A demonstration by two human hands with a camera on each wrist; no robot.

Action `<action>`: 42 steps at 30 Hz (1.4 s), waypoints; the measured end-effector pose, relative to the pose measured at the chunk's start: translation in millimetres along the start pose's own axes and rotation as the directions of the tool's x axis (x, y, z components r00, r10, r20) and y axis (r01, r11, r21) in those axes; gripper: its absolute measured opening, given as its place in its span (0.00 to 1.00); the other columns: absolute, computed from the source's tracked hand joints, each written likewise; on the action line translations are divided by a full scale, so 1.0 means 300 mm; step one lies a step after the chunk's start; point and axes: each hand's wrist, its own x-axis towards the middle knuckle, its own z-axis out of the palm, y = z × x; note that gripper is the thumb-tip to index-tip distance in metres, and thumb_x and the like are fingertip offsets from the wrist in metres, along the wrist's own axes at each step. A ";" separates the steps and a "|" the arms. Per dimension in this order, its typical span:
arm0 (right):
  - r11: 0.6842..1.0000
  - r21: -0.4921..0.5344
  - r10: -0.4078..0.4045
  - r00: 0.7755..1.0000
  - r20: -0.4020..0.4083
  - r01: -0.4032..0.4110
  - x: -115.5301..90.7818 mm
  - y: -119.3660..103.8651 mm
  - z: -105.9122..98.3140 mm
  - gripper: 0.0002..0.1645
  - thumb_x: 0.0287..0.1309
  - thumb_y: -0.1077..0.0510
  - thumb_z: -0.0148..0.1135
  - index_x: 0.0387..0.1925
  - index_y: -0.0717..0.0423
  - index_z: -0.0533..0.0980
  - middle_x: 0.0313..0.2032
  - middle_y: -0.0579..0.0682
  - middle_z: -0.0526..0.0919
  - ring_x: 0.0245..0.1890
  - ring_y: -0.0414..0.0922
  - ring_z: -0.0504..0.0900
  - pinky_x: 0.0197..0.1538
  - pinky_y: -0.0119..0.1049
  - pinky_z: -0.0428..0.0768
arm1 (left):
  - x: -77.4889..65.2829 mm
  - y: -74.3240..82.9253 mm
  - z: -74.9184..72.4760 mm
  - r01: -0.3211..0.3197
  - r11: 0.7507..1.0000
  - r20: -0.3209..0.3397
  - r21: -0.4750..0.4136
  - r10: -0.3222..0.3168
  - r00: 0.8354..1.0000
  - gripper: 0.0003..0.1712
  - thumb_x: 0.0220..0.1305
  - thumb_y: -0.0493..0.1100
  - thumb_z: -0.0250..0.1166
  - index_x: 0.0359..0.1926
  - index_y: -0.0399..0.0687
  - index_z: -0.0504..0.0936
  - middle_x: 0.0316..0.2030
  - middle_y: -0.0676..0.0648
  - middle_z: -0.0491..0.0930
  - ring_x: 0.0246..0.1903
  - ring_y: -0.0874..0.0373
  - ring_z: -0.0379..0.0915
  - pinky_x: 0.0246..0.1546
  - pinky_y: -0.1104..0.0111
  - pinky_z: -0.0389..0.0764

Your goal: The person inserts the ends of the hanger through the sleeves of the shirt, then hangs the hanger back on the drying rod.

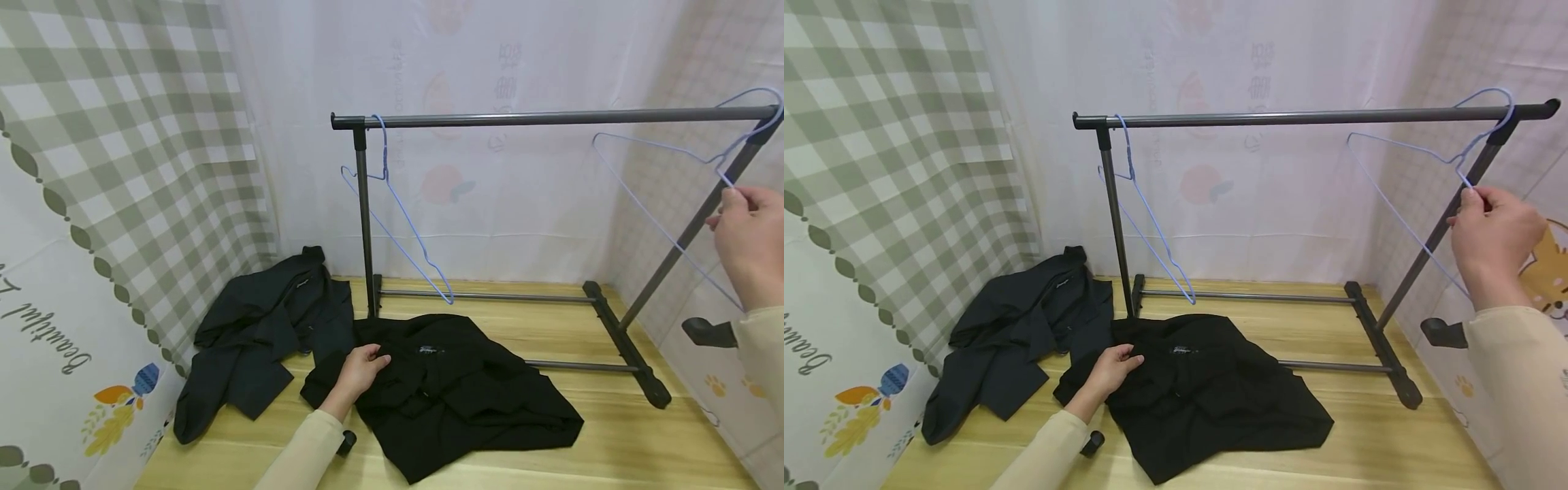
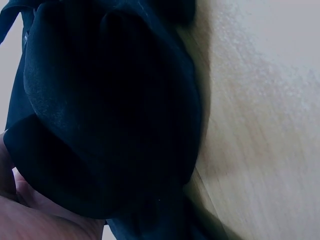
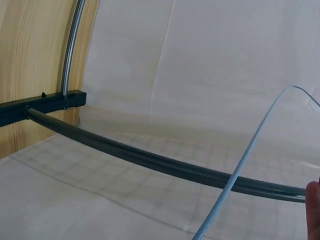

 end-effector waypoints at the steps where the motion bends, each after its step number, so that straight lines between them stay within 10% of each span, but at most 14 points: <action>1: 1.000 0.016 -0.001 1.000 -0.001 0.001 -0.007 -0.002 -0.001 0.17 0.77 0.42 0.36 0.58 0.27 0.69 0.31 0.25 0.69 0.30 0.22 0.68 0.31 0.22 0.64 | 0.001 0.000 0.000 -0.001 1.000 0.000 0.003 0.001 1.000 0.09 0.70 0.39 0.62 0.45 0.38 0.83 0.32 0.48 0.84 0.31 0.58 0.76 0.36 0.64 0.76; 9: 0.996 0.073 -0.041 0.998 -0.040 0.044 -0.061 -0.025 0.007 0.12 0.77 0.43 0.40 0.37 0.25 0.68 0.27 0.23 0.72 0.30 0.23 0.69 0.36 0.31 0.61 | 0.009 -0.005 0.000 0.000 1.000 -0.002 0.001 0.000 1.000 0.09 0.70 0.40 0.62 0.44 0.38 0.83 0.31 0.49 0.83 0.30 0.59 0.75 0.36 0.65 0.76; 16: 0.995 0.023 -0.091 0.993 -0.071 0.093 -0.131 -0.016 0.028 0.13 0.76 0.43 0.42 0.47 0.29 0.74 0.27 0.23 0.71 0.29 0.21 0.69 0.31 0.23 0.64 | 0.008 -0.009 -0.005 -0.007 1.000 -0.003 -0.015 0.007 1.000 0.08 0.70 0.38 0.62 0.41 0.37 0.83 0.28 0.49 0.81 0.29 0.59 0.74 0.34 0.66 0.75; 23: 0.962 -0.062 -0.269 0.960 -0.073 0.265 -0.198 0.058 0.061 0.26 0.75 0.49 0.46 0.55 0.64 0.79 0.20 0.13 0.66 0.22 0.14 0.66 0.25 0.15 0.64 | 0.022 -0.010 0.003 -0.018 1.000 -0.014 -0.003 0.018 1.000 0.07 0.70 0.39 0.63 0.36 0.38 0.81 0.22 0.53 0.72 0.26 0.60 0.68 0.31 0.68 0.70; 31: 0.859 -0.038 -0.511 0.858 -0.045 0.510 -0.287 0.166 0.162 0.16 0.68 0.61 0.58 0.46 0.72 0.82 0.22 0.09 0.67 0.22 0.10 0.66 0.23 0.15 0.63 | 0.024 0.007 -0.016 0.003 0.999 -0.004 -0.034 -0.004 1.000 0.08 0.70 0.38 0.62 0.37 0.35 0.80 0.23 0.49 0.72 0.27 0.56 0.67 0.32 0.66 0.69; 42: 0.729 0.078 -0.684 0.725 0.081 0.680 -0.405 0.222 0.267 0.09 0.59 0.72 0.64 0.42 0.67 0.84 0.24 0.35 0.82 0.24 0.17 0.74 0.23 0.18 0.70 | 0.030 0.004 -0.023 0.017 1.000 0.017 -0.018 -0.016 1.000 0.18 0.71 0.42 0.62 0.55 0.33 0.80 0.50 0.39 0.80 0.47 0.51 0.74 0.51 0.56 0.75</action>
